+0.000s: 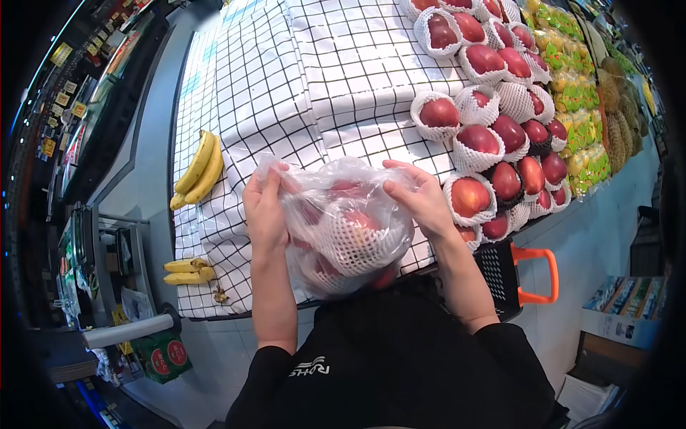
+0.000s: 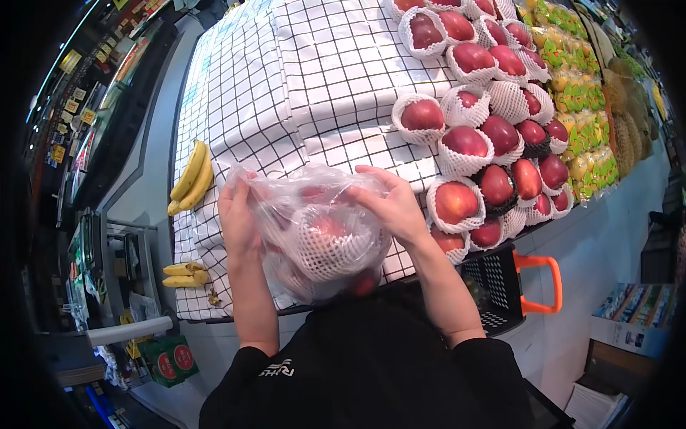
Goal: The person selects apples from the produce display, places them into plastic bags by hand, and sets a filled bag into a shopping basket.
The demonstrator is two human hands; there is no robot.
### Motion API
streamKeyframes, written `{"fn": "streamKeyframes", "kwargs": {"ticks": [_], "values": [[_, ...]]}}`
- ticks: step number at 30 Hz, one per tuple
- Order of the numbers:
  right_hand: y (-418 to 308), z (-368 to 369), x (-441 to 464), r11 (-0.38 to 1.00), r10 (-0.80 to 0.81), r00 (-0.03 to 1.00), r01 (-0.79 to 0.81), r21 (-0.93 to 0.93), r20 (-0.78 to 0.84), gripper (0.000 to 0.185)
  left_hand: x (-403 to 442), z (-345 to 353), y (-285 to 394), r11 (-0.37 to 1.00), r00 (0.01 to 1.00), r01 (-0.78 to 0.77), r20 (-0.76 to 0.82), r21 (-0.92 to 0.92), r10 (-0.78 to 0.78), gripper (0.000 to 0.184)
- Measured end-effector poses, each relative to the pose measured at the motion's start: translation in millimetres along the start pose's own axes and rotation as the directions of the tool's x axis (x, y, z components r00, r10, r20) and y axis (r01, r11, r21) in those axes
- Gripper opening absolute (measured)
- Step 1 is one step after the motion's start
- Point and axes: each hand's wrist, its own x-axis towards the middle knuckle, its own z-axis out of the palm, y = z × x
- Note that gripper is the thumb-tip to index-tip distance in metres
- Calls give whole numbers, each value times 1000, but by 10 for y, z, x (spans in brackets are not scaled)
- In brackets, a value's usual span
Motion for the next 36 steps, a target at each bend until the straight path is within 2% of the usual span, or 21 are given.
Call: {"fn": "streamKeyframes", "kwargs": {"ticks": [2,4,5,7,8,10,11,13,17,19,20,22,26,28,29,31,32,34,35,36], "values": [[-52,-43,8,999,30,998,-27,-39,58,49,13,3,-28,1000,1000,-23,-17,-4,23,17],[-69,-103,42,998,65,980,-61,-26,189,50,25,-7,-46,999,999,-36,-34,-14,35,16],[-92,-126,46,998,63,980,-59,-26,187,50,24,-9,-41,999,999,-36,-32,-15,36,16],[-143,-149,53,972,200,958,-167,-167,204,35,21,-10,-15,998,999,-52,-6,17,52,14],[-130,-146,59,972,198,959,-165,-168,205,35,20,-4,-5,998,999,-54,-6,17,54,14],[-50,-144,64,989,87,987,-70,-127,134,22,17,7,7,998,998,-55,-38,-30,54,16],[-10,-134,63,989,87,987,-70,-127,134,22,16,0,3,998,998,-55,-38,-30,54,16],[62,-80,67,995,-95,995,96,-36,16,17,25,-26,-17,997,996,-76,-57,-16,75,17],[185,5,56,992,-129,987,130,-2,-96,15,62,-135,-72,997,996,-61,-63,-53,57,17],[298,-6,74,960,-170,980,141,-244,-104,25,100,-181,-72,984,999,-54,-14,-172,52,21],[324,-9,69,960,-169,980,139,-243,-107,25,101,-168,-75,984,999,-51,-12,-171,50,21],[306,23,67,883,-240,964,168,-438,-113,31,61,-33,6,973,999,-26,26,-228,32,25],[210,52,80,859,-223,970,150,-490,-95,32,23,45,95,960,999,31,32,-277,-23,25],[229,94,108,955,-179,981,155,-253,-72,31,21,1,78,976,1000,12,12,-215,-10,25],[225,150,122,955,-182,980,158,-252,-77,31,17,3,78,977,1000,14,18,-214,-10,25],[183,288,124,959,-284,948,276,-71,-144,29,-4,8,81,980,998,-62,-38,-190,55,27],[142,306,103,958,-286,946,279,-69,-153,29,-24,-2,87,981,998,-58,-29,-187,53,27],[34,324,50,979,-199,977,202,32,-77,27,-86,3,121,975,982,-185,-50,-124,180,27],[-4,335,22,983,-170,983,174,54,-70,26,-144,31,152,976,983,-181,-41,-123,177,27],[-60,369,-18,982,-174,982,178,55,-77,26,-234,128,253,965,975,-199,-135,-170,177,27]]}}
